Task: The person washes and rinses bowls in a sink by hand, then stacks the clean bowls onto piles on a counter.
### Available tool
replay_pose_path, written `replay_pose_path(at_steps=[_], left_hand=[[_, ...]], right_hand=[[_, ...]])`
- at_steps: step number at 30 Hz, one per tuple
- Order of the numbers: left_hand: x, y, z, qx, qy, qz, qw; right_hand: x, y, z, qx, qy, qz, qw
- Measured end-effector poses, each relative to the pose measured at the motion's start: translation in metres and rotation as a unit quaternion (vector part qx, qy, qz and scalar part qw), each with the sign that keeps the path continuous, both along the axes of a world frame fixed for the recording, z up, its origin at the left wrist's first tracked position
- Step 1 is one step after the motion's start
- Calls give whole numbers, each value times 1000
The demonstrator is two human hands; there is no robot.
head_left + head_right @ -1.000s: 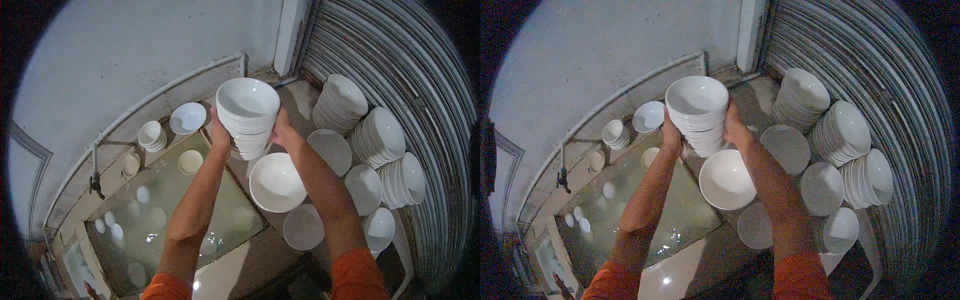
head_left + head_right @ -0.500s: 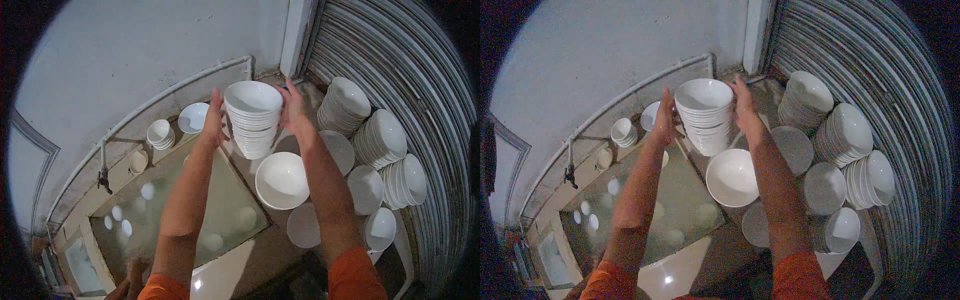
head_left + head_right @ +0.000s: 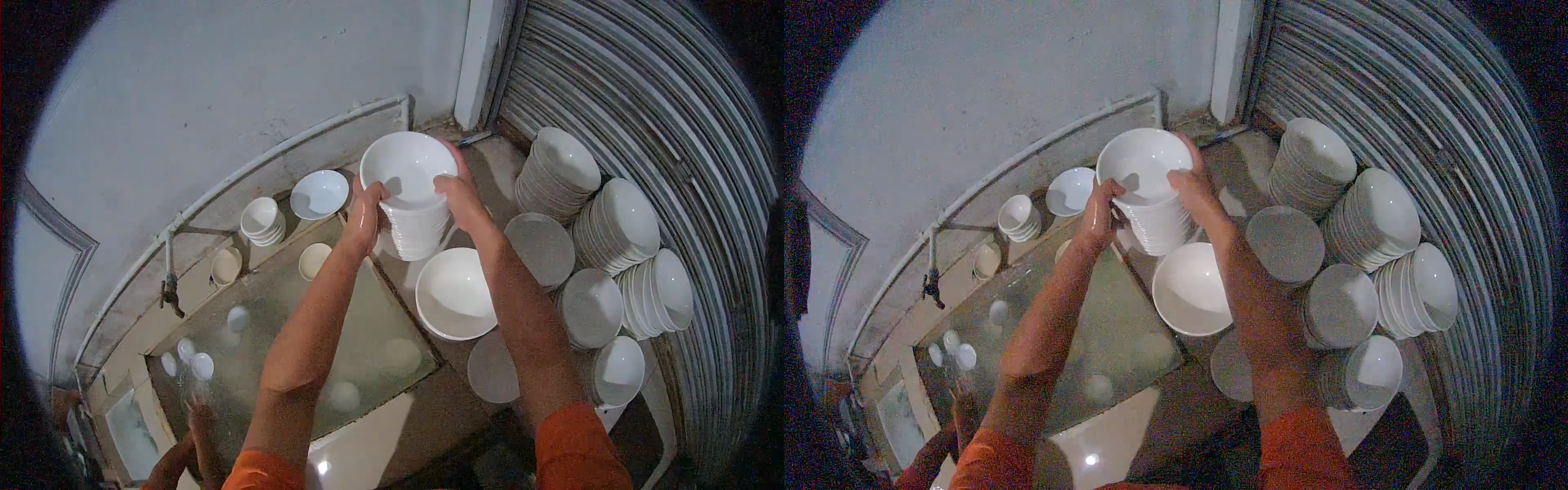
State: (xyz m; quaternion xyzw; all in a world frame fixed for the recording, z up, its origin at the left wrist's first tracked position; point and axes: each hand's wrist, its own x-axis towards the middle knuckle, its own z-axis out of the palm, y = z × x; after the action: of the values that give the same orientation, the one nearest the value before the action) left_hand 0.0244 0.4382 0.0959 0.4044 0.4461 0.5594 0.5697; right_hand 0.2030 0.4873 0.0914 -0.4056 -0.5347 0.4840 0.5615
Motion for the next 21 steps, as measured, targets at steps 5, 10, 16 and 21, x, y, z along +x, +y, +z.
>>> replay_pose_path(at_steps=[5,10,16,21], left_hand=[[-24,26,12,-135,107,-101,980],[-22,13,17,-108,66,-91,988],[-95,-69,-125,-105,-8,-48,993],[-174,-233,-278,-202,292,-35,934]], right_hand=[[-7,4,10,-102,6,-39,994],[12,14,9,-110,-53,0,992],[-8,-33,42,212,-462,-271,817],[-94,-190,54,327,-266,-64,905]])
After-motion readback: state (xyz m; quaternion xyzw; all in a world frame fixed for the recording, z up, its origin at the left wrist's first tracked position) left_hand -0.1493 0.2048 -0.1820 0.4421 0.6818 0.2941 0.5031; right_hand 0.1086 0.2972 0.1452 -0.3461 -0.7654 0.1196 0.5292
